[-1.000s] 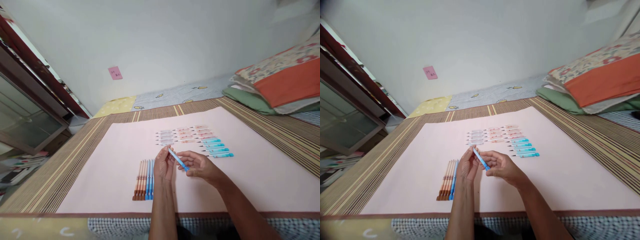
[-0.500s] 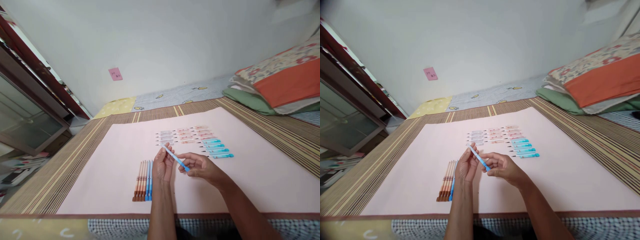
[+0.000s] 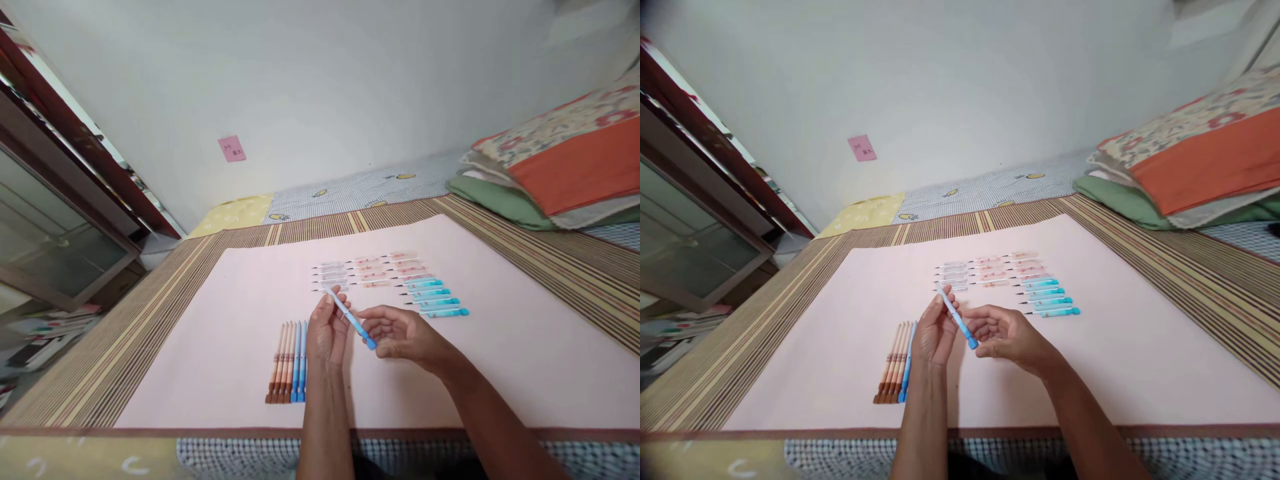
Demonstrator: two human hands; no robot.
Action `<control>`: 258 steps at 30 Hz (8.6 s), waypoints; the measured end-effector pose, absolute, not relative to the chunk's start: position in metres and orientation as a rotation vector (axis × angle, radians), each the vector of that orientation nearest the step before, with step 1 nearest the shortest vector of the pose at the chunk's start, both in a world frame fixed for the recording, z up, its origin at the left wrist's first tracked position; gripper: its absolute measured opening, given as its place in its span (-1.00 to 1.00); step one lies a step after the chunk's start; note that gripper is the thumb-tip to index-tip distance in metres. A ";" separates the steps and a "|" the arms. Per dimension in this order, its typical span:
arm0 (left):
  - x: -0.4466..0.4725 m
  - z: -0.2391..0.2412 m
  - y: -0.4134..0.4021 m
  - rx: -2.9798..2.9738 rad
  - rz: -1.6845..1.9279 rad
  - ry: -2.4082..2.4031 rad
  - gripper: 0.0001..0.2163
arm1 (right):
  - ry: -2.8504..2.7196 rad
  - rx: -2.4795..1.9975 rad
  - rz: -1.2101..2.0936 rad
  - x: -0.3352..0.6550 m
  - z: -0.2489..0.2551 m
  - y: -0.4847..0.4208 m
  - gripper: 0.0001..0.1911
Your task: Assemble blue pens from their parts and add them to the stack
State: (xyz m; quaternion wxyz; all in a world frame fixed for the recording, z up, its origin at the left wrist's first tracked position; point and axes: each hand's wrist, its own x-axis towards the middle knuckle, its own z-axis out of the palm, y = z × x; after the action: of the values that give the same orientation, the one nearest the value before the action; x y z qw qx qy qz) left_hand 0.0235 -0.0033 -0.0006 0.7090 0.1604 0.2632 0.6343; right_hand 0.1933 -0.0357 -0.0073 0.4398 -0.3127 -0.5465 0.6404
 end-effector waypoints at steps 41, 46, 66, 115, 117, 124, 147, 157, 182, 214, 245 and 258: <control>-0.011 0.012 -0.005 0.569 1.378 0.828 -0.73 | -1.914 -1.087 0.947 0.148 0.022 -0.065 -0.84; -0.008 0.008 -0.003 0.485 1.377 0.805 -0.76 | -1.961 -1.087 0.889 0.144 0.020 -0.067 -0.83; -0.055 0.054 -0.028 0.639 2.088 1.295 -0.74 | -2.098 -1.086 0.744 0.114 0.001 -0.078 -0.81; -0.066 0.049 -0.031 0.390 2.200 1.103 -0.84 | -2.317 -1.144 0.654 0.081 -0.036 -0.093 -0.86; -0.065 0.048 -0.030 0.385 2.192 1.109 -0.83 | -2.325 -1.149 0.669 0.081 -0.034 -0.093 -0.87; -0.061 0.048 -0.029 0.310 2.182 1.083 -0.82 | -2.316 -1.170 0.722 0.082 -0.032 -0.092 -0.90; -0.065 0.067 -0.057 0.481 2.141 1.015 -0.82 | -2.119 -1.248 0.489 0.133 -0.003 -0.094 -0.96; -0.040 -0.046 -0.217 1.737 1.276 1.534 -0.84 | -1.984 -1.589 0.593 0.248 -0.054 -0.202 -0.82; -0.083 -0.049 -0.121 2.593 1.067 1.660 -0.83 | -1.977 -1.520 0.257 0.241 -0.089 -0.230 -0.84; -0.085 -0.059 -0.113 2.657 1.047 1.720 -0.90 | -1.958 -1.496 0.249 0.244 -0.087 -0.230 -0.84; -0.051 -0.069 -0.207 2.433 1.166 1.646 -0.74 | -1.980 -1.504 0.286 0.248 -0.096 -0.227 -0.81; -0.071 -0.046 -0.131 2.644 1.049 1.815 -0.78 | -1.973 -1.503 0.295 0.249 -0.095 -0.228 -0.82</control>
State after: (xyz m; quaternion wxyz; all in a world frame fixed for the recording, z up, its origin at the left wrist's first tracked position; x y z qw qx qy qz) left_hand -0.0712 -0.1309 -0.0455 -0.1160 0.7783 0.5343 0.3088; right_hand 0.2488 -0.2279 -0.0950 0.3163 -0.5708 -0.7494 0.1119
